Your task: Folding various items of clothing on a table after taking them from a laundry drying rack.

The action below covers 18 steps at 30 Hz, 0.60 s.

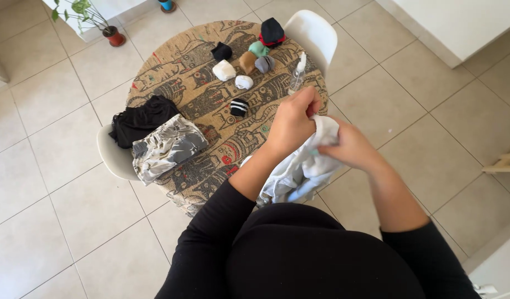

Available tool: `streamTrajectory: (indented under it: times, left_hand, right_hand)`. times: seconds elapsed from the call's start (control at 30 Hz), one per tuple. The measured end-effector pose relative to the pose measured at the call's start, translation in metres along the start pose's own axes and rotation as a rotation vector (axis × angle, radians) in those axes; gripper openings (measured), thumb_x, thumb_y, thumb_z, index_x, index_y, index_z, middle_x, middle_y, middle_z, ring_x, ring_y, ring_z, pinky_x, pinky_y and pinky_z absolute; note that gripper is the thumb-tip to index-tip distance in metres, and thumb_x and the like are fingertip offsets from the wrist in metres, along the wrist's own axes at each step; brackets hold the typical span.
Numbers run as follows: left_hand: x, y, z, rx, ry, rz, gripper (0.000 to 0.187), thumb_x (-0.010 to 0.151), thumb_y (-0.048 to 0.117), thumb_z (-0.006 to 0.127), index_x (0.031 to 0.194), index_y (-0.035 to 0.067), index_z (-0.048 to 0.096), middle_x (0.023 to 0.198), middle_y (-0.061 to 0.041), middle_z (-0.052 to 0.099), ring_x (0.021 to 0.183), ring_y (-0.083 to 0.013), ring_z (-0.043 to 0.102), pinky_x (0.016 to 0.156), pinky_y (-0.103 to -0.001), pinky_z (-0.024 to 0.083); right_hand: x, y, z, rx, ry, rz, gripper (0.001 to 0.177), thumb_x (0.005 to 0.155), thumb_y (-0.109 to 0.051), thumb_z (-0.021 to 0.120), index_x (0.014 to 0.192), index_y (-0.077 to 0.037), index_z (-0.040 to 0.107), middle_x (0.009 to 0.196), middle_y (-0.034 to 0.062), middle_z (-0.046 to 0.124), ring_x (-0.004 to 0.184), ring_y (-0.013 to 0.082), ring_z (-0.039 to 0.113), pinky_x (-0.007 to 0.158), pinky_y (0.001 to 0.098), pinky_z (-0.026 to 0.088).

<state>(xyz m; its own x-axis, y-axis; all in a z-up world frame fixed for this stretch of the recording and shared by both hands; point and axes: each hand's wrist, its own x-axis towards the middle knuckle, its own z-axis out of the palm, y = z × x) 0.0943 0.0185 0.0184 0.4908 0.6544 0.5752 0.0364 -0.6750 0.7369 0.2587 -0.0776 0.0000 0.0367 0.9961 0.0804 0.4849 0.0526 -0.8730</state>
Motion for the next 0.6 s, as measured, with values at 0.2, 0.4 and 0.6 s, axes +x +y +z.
streamTrajectory:
  times: [0.2, 0.4, 0.6]
  left_hand:
    - [0.008, -0.003, -0.011, -0.175, -0.026, -0.188, 0.034, 0.075, 0.006, 0.081, 0.095, 0.005, 0.053, 0.077, -0.007, 0.056, 0.066, -0.018, 0.056, 0.06, -0.033, 0.051]
    - [-0.088, -0.125, 0.022, 0.035, -0.61, -0.266, 0.039, 0.087, 0.024, 0.079, 0.117, 0.008, 0.06, 0.115, -0.013, 0.067, 0.106, -0.0282, 0.066, 0.096, -0.042, 0.05]
    - [-0.098, -0.145, 0.028, 0.978, -0.638, 0.087, 0.032, 0.072, 0.02, 0.072, 0.104, 0.015, 0.068, 0.12, -0.01, 0.068, 0.121, -0.0297, 0.061, 0.105, -0.051, 0.042]
  right_hand:
    - [0.006, 0.094, -0.016, 0.304, 0.198, -0.008, 0.008, 0.098, -0.004, 0.077, 0.096, 0.002, 0.072, 0.078, -0.0008, 0.063, 0.075, 0.0086, 0.053, 0.067, 0.0263, 0.044]
    - [-0.007, 0.067, -0.086, 0.679, 0.471, -0.204, 0.015, 0.097, 0.004, 0.067, 0.11, -0.003, 0.069, 0.105, 0.0009, 0.07, 0.098, 0.0098, 0.066, 0.09, 0.0282, 0.056]
    - [-0.036, 0.067, -0.14, 0.62, 0.559, -0.269, 0.007, 0.108, 0.003, 0.066, 0.111, -0.004, 0.068, 0.103, 0.0019, 0.069, 0.09, 0.0097, 0.063, 0.087, 0.0273, 0.054]
